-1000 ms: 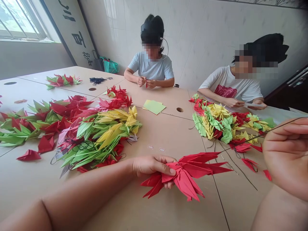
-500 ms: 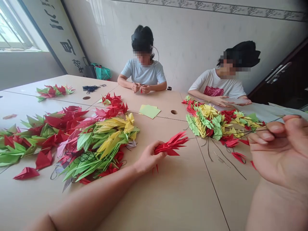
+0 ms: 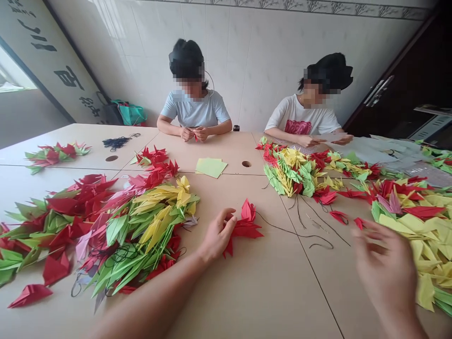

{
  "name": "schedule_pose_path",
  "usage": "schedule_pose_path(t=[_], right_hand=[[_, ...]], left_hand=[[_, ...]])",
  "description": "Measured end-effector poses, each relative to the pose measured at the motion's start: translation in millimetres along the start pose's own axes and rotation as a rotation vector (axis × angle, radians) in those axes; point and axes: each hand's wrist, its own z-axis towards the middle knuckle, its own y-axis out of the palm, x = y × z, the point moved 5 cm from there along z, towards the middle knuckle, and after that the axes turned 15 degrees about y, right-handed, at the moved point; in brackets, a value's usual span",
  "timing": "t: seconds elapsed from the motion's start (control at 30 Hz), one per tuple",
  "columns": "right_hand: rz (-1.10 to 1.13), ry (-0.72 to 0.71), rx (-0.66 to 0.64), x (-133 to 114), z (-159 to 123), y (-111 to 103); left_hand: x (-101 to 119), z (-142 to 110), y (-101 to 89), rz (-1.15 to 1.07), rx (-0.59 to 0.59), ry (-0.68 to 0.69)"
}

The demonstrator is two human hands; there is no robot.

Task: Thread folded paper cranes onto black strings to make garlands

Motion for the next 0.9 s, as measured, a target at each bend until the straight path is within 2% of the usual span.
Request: schedule_pose_path(t=[0.03, 0.07, 0.1, 0.17, 0.23, 0.3, 0.4, 0.5, 0.6, 0.7, 0.77, 0.9], right_hand=[[-0.175, -0.165, -0.108, -5.7, -7.0, 18.6], [-0.302, -0.26, -0.264, -7.1, -14.6, 41.3], [-0.407, -0.304, -0.408, -5.8, -21.8, 64.1], [-0.57, -0.284, -0.664, 1.7, -34.2, 107.9], [-0.59, -0.266, -0.736, 4.3, -39.8, 141.2], [-0.592, -0.247, -0.766, 6.2, -41.4, 165.8], [-0.577, -0.192, -0.833, 8.4, -40.3, 180.2], [-0.537, -0.087, -0.957, 6.9, -40.0, 164.8], [-0.491, 0.038, -1.056, 1.9, -40.6, 128.0], [-0.443, 0.138, -1.062, 0.8, -40.7, 85.1], [-0.359, 0.278, -1.064, 7.7, -42.8, 60.0], [-0.345, 0.415, -1.101, 23.4, -53.1, 25.1]], left_hand=[[0.2, 0.4, -0.7, -0.014, 0.009, -0.005], [0.8, 0.5, -1.0, -0.022, 0.008, -0.005], [1.8, 0.5, -1.1, -0.02, 0.001, -0.001], [3.7, 0.1, -1.2, -0.003, -0.016, 0.009], [4.6, -0.3, -1.5, 0.005, -0.023, 0.014], [4.0, -0.6, -1.8, -0.004, -0.024, 0.015], [1.1, -0.5, -2.2, -0.018, -0.024, 0.015], [-3.4, -0.5, -3.3, -0.036, -0.009, 0.003], [-6.2, -0.7, -3.3, -0.059, -0.014, -0.006], [-5.5, -0.7, -3.7, -0.086, -0.01, -0.019], [-3.1, -0.6, -4.5, -0.093, -0.004, -0.027], [2.2, 0.1, -6.3, -0.077, 0.002, -0.039]])
